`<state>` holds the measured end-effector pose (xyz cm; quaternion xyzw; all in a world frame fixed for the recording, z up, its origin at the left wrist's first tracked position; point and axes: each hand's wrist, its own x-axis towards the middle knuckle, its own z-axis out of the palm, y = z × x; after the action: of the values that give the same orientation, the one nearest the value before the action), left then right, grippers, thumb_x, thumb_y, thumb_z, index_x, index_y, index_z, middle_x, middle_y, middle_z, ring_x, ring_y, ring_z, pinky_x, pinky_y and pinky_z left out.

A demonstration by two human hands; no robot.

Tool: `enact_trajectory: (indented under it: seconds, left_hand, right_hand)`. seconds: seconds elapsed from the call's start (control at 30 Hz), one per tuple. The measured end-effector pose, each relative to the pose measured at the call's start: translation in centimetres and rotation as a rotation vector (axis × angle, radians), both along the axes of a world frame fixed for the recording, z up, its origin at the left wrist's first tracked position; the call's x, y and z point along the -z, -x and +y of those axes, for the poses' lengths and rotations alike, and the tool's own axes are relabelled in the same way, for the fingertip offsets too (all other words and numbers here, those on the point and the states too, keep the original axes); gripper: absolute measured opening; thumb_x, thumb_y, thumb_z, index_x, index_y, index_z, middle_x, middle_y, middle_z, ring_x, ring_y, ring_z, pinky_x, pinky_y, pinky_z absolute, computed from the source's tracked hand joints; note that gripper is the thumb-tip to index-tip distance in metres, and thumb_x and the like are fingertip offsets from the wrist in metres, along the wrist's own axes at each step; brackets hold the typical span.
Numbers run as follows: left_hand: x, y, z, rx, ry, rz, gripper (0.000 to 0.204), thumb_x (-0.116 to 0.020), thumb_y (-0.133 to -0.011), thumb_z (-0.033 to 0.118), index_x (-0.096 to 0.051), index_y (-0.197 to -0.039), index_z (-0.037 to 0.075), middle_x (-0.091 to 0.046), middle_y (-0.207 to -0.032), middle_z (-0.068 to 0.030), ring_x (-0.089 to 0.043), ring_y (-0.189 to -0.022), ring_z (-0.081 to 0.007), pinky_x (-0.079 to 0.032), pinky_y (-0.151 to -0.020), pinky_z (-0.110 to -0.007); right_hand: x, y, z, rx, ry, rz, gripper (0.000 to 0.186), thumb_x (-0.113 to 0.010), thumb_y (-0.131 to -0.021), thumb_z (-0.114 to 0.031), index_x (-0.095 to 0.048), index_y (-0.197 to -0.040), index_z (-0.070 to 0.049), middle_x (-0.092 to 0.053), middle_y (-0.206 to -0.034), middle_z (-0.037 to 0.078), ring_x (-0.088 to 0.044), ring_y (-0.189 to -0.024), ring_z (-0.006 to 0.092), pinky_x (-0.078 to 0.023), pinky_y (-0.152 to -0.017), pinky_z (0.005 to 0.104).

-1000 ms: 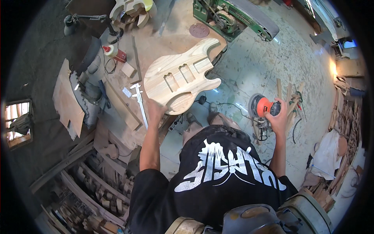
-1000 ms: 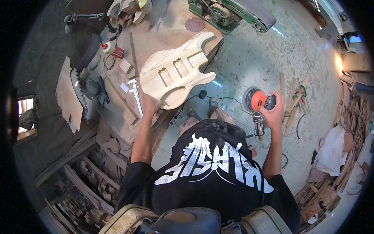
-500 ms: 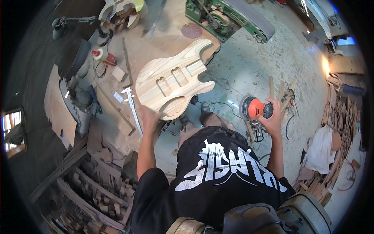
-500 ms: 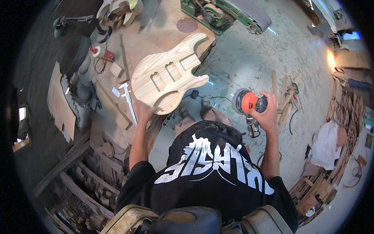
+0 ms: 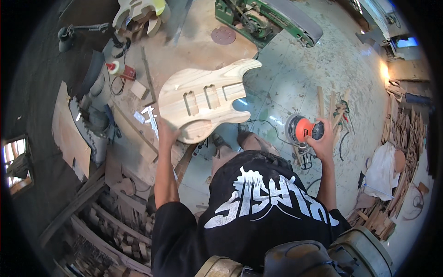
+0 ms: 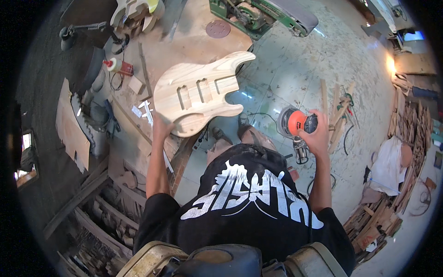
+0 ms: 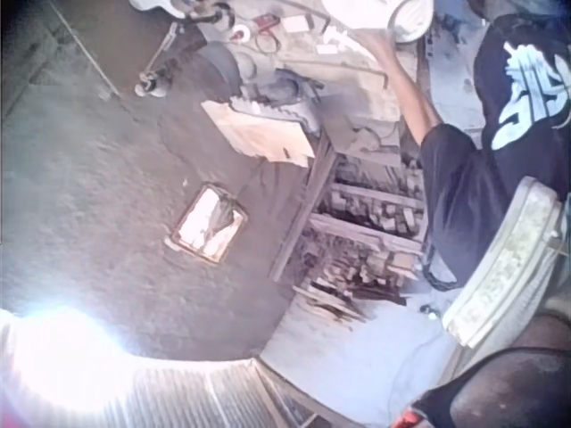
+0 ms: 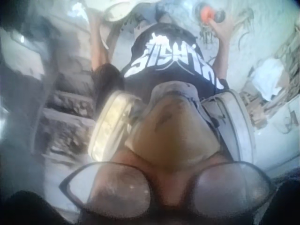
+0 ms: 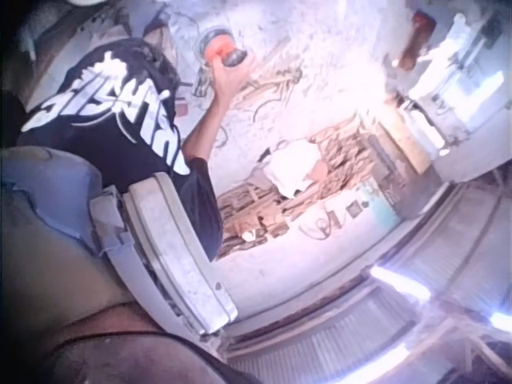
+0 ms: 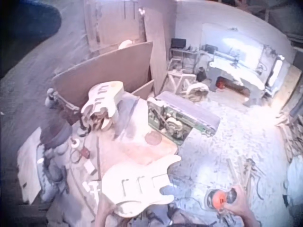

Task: The person uses a power sander to smooth the surface and edges of a wooden guitar body. They guide the tool across the face of the wood with one hand while stabilizing the piece with the other.

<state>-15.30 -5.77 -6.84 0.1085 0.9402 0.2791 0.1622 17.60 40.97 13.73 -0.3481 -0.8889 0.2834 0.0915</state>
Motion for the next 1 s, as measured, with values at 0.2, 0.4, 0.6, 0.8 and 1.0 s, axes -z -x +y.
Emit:
enact_trajectory:
  seconds: [0.2, 0.4, 0.6, 0.8, 1.0]
  left_hand:
    - [1.4, 3.7, 2.5, -0.019, 0.06, 0.113, 0.093, -0.078, -0.073, 0.008, -0.035, -0.154, -0.005, -0.053, -0.144, -0.0368, -0.059, -0.125, -0.0541, -0.053, -0.106, -0.053]
    - [-0.2, 6.4, 6.5, -0.04, 0.115, 0.129, 0.088, -0.072, -0.082, 0.01, -0.037, -0.162, 0.006, -0.046, -0.155, -0.0342, -0.051, -0.139, -0.052, -0.047, -0.114, -0.053]
    - [1.3, 8.5, 10.2, -0.165, -0.008, 0.255, 0.073, -0.062, -0.097, 0.039, -0.045, -0.162, 0.011, -0.036, -0.167, -0.0282, -0.033, -0.155, -0.0474, -0.027, -0.128, -0.055]
    - [2.4, 7.8, 12.5, -0.191, 0.24, 0.446, 0.074, -0.054, -0.102, 0.054, -0.043, -0.164, 0.013, -0.036, -0.169, -0.0243, -0.034, -0.155, -0.0418, -0.027, -0.126, -0.057]
    - [1.9, 8.0, 12.0, -0.229, 0.296, 0.365, 0.077, -0.052, -0.101, 0.058, -0.042, -0.165, 0.016, -0.036, -0.17, -0.0199, -0.036, -0.155, -0.037, -0.03, -0.124, -0.056]
  right_hand:
    - [0.7, 3.7, -1.5, -0.193, -0.014, 0.041, 0.068, -0.083, -0.064, -0.011, -0.061, -0.128, -0.009, -0.059, -0.116, 0.013, -0.064, -0.109, 0.0338, -0.051, -0.094, 0.0419]
    - [0.0, 7.5, -3.0, -0.303, 0.072, -0.063, 0.067, -0.081, -0.067, -0.014, -0.061, -0.13, -0.011, -0.06, -0.119, 0.011, -0.066, -0.107, 0.0325, -0.054, -0.091, 0.0429]
    - [0.9, 12.2, -4.9, -0.46, 0.107, -0.172, 0.062, -0.079, -0.07, -0.02, -0.061, -0.129, -0.013, -0.06, -0.119, 0.014, -0.068, -0.104, 0.0411, -0.056, -0.089, 0.0476]
    - [1.9, 16.7, -5.4, -0.552, 0.101, -0.309, 0.061, -0.078, -0.073, -0.019, -0.059, -0.131, -0.011, -0.059, -0.119, 0.015, -0.067, -0.106, 0.0405, -0.055, -0.089, 0.047]
    - [3.6, 19.7, -5.7, -0.644, 0.064, -0.386, 0.06, -0.079, -0.074, -0.023, -0.059, -0.129, -0.012, -0.057, -0.115, 0.016, -0.068, -0.098, 0.0416, -0.056, -0.084, 0.0492]
